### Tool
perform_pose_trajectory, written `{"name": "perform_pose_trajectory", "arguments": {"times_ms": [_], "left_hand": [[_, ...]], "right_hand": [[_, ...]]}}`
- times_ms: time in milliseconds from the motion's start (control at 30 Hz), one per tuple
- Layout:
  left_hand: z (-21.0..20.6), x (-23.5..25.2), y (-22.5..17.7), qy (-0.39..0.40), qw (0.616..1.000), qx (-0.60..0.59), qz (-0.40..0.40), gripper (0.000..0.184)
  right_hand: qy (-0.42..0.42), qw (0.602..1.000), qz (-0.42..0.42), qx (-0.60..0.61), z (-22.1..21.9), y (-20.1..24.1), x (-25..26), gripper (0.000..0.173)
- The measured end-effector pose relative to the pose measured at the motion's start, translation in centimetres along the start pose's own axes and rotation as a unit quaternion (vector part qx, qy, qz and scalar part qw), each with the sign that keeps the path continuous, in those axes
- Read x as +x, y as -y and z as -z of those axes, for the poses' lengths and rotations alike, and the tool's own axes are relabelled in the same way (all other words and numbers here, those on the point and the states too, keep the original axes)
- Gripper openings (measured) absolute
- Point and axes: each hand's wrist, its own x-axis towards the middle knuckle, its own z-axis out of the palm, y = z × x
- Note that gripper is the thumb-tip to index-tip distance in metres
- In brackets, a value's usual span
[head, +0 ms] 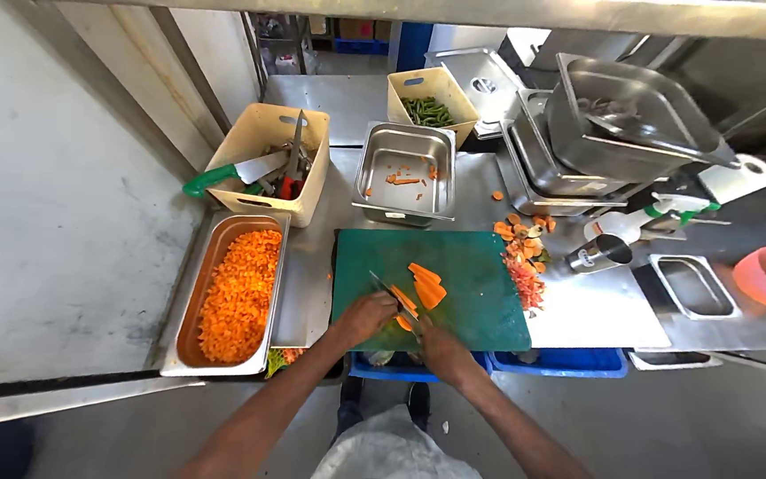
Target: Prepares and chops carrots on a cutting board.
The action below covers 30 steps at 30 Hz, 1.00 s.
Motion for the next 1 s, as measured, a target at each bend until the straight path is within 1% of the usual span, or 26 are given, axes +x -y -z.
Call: {"name": "perform_pose_trajectory", "arguments": {"times_ms": [133, 167, 233, 267, 367, 400, 433, 467, 567, 633, 733, 767, 867, 967, 1000], "left_hand": [[0.0, -0.1, 0.0, 0.002, 1.0, 0.014, 0.0, 0.022], [-0.1, -0.1, 0.1, -0.005, 1.0, 0.014, 0.0, 0.022], [-0.7, -0.5, 0.0, -0.026, 1.0, 0.01, -0.005, 0.019], [-0.8, -0.6, 0.0, -0.035, 0.999, 0.015, -0.008, 0.019], [-0.6, -0.7, -0.5, -0.104, 0.993, 0.051, -0.028, 0.013], [-0.1, -0.5, -0.7, -0.108, 0.992, 0.064, -0.032, 0.015], [0.3, -0.3, -0.7, -0.102, 0.991, 0.075, -0.038, 0.019], [0.6, 0.0, -0.7, -0.086, 0.992, 0.081, -0.045, 0.019], [1.3, 0.9, -0.4, -0.025, 0.995, 0.069, -0.063, 0.012], [2.0, 1.5, -0.3, 0.028, 0.997, 0.051, -0.06, 0.012], [3.1, 2.7, -0.5, 0.124, 0.991, 0.046, -0.019, 0.014], [3.3, 3.1, -0.6, 0.141, 0.989, 0.052, -0.007, 0.014], [3.7, 3.7, -0.8, 0.158, 0.985, 0.07, -0.001, 0.017], [3.8, 3.8, -0.6, 0.14, 0.986, 0.095, -0.006, 0.015], [3.9, 3.8, -0.6, 0.12, 0.988, 0.101, 0.0, 0.024]], "right_hand": [[0.028, 0.999, 0.006, -0.015, 3.3, 0.0, -2.1, 0.048], [0.029, 1.0, 0.002, -0.01, 2.8, 0.0, -1.9, 0.049], [0.026, 0.999, -0.012, 0.015, -0.2, 0.3, -0.8, 0.049], [0.016, 1.0, -0.021, 0.016, -0.9, 0.6, -0.4, 0.047], [0.008, 0.999, -0.033, -0.007, -1.3, 1.2, -0.4, 0.045], [0.003, 0.999, -0.033, -0.014, -1.2, 1.3, -0.5, 0.046], [0.0, 0.999, -0.034, -0.019, -1.2, 1.3, -0.6, 0.048], [-0.001, 0.999, -0.034, -0.025, -1.1, 1.3, -0.7, 0.05], [-0.021, 0.999, -0.021, -0.037, -1.2, 0.9, -1.3, 0.055], [-0.059, 0.998, -0.01, -0.033, -1.4, 0.6, -1.7, 0.05], [-0.092, 0.994, -0.008, -0.055, -0.8, 0.7, -2.7, 0.045], [-0.1, 0.993, -0.004, -0.06, -0.5, 0.8, -3.1, 0.042], [-0.115, 0.992, 0.01, -0.051, 0.9, 0.9, -4.2, 0.036], [-0.139, 0.99, 0.01, -0.036, 1.8, 0.2, -5.0, 0.034], [-0.139, 0.99, -0.002, -0.027, 2.1, -0.3, -5.3, 0.035]]}}
